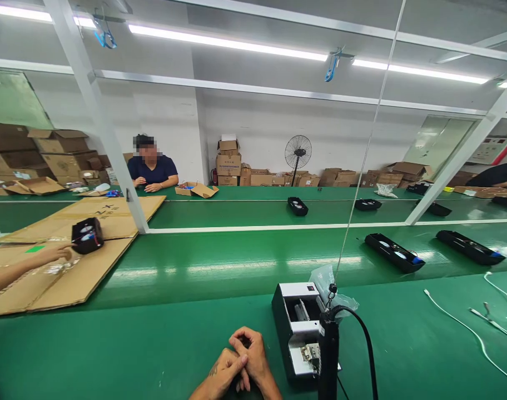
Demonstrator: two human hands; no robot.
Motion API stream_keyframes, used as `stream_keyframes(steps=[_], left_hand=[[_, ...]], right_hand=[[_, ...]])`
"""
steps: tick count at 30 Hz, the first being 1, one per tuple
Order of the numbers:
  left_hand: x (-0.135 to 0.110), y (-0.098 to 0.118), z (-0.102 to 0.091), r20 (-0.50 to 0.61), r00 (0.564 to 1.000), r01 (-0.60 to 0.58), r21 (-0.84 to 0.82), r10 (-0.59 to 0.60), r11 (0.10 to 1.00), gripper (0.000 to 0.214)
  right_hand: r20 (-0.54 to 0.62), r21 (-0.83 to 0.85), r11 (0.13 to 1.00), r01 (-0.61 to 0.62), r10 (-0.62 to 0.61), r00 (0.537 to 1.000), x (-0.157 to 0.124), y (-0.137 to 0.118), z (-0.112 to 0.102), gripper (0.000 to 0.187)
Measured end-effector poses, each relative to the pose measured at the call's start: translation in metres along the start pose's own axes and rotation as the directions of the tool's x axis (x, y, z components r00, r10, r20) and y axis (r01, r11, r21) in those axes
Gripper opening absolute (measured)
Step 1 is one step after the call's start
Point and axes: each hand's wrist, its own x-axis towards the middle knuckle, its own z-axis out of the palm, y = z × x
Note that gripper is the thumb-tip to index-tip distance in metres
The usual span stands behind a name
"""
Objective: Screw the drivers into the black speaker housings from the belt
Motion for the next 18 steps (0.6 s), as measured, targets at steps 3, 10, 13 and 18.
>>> stream_keyframes(steps=[3,10,13,18], left_hand=[[0.0,-0.001,-0.0007,-0.006,1.0,-0.002,0.005,0.002,1.0,0.098],[0.0006,-0.0043,-0.0011,-0.014,1.0,-0.008,0.018,0.009,1.0,0.097],[0.001,-0.005,-0.0003,-0.006,1.0,-0.014,0.029,0.014,0.999,0.097],[-0.0008,-0.0047,-0.0002,0.006,1.0,-0.006,0.04,0.006,0.999,0.096]], right_hand=[[0.001,-0.007,1.0,0.0,0.0,1.0,-0.0001,0.0005,0.0,0.045],[0.059,-0.019,1.0,-0.008,0.009,0.998,0.0005,-0.0005,-0.0012,0.037],[0.068,-0.015,1.0,-0.02,0.021,0.997,0.0013,0.001,-0.0018,0.036],[0.05,-0.018,1.0,-0.015,0.015,0.999,0.0025,0.004,-0.002,0.035]])
